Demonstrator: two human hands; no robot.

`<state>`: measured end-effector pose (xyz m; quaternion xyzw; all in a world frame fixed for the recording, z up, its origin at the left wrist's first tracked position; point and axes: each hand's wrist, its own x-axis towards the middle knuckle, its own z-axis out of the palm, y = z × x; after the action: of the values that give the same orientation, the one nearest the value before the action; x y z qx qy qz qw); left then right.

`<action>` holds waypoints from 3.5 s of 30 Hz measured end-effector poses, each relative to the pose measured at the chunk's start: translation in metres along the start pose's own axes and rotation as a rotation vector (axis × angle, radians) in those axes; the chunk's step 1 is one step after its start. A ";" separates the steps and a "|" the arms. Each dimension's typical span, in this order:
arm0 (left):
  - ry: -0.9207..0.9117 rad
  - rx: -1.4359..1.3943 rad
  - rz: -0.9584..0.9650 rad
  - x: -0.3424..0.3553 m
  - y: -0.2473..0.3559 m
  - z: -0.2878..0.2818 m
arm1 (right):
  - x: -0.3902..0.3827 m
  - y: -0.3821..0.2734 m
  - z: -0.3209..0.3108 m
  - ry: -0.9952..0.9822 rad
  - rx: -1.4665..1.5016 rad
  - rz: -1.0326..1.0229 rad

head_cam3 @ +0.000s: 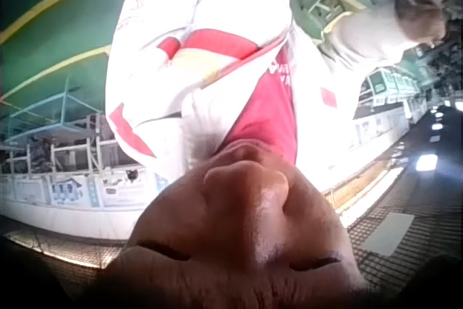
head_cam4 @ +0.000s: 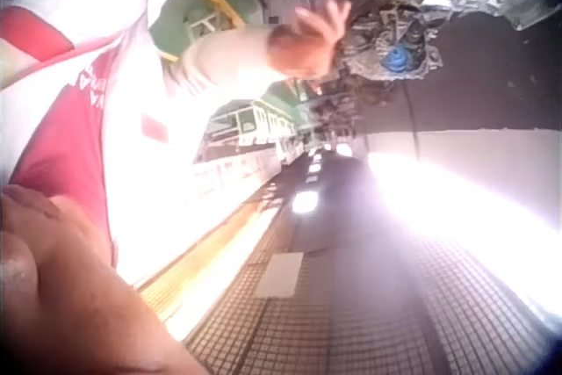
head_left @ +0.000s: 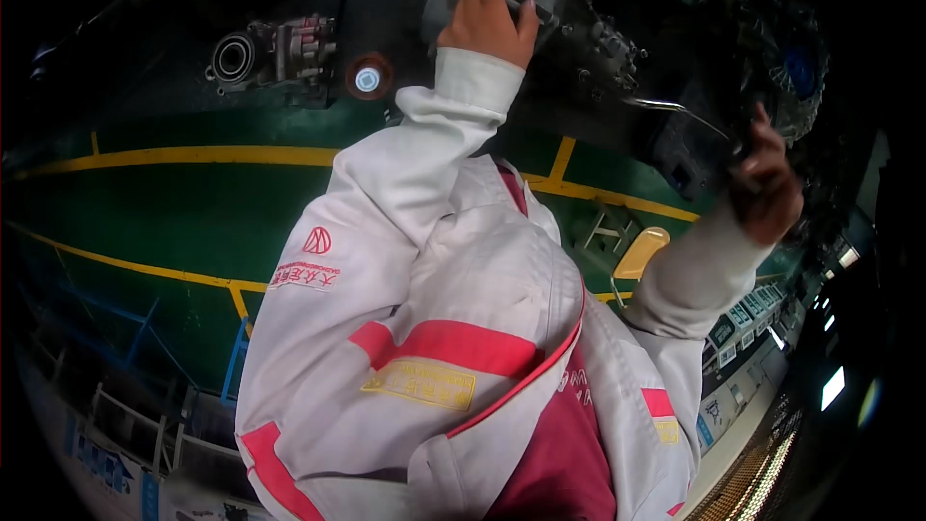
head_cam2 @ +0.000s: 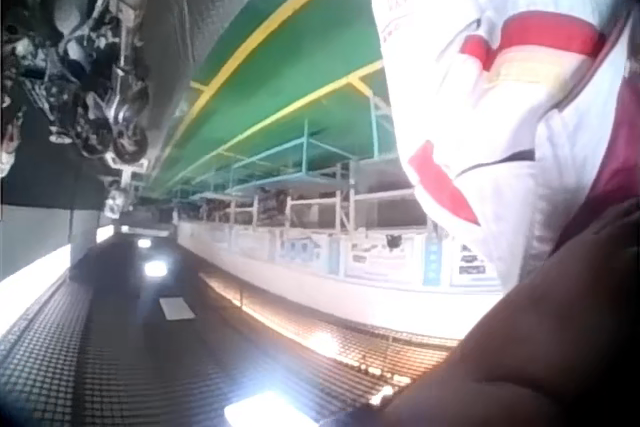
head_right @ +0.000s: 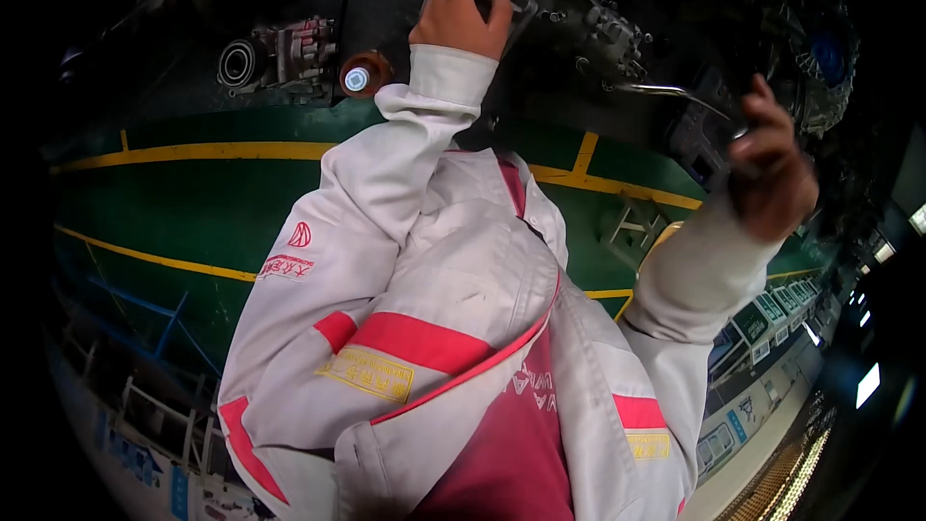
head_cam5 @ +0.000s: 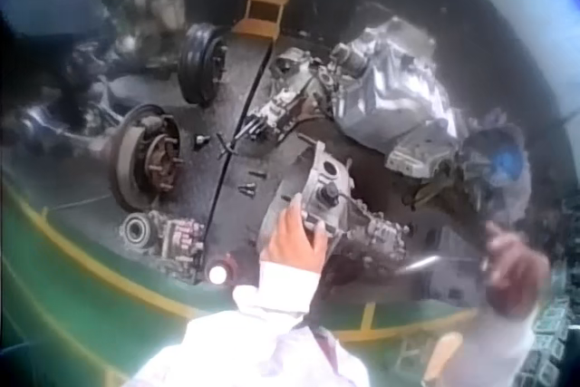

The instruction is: The person uses a speed handle wrench to turn bolts on a mechanical transmission assembly on a workbench, then holds a phone.

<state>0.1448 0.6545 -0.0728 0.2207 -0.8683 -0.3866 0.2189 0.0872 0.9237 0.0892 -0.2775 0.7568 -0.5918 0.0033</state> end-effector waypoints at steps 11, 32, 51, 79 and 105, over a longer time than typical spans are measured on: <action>-0.097 -0.020 -0.039 0.002 -0.009 -0.008 | -0.017 -0.009 0.057 -0.009 0.383 0.175; -0.100 0.037 -0.005 -0.003 -0.002 -0.003 | -0.011 -0.001 0.009 0.501 0.200 0.070; -0.107 0.034 -0.019 -0.001 0.002 -0.003 | 0.006 -0.004 0.013 0.197 0.402 -0.054; -0.192 0.061 -0.067 0.000 0.007 -0.007 | -0.021 -0.009 0.045 0.795 0.163 -0.009; -0.032 0.071 0.010 -0.003 0.014 -0.010 | 0.010 -0.045 0.058 -0.395 -0.221 -0.340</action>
<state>0.1499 0.6589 -0.0564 0.2178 -0.8859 -0.3581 0.1988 0.1169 0.8612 0.1155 -0.5093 0.7439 -0.4322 0.0213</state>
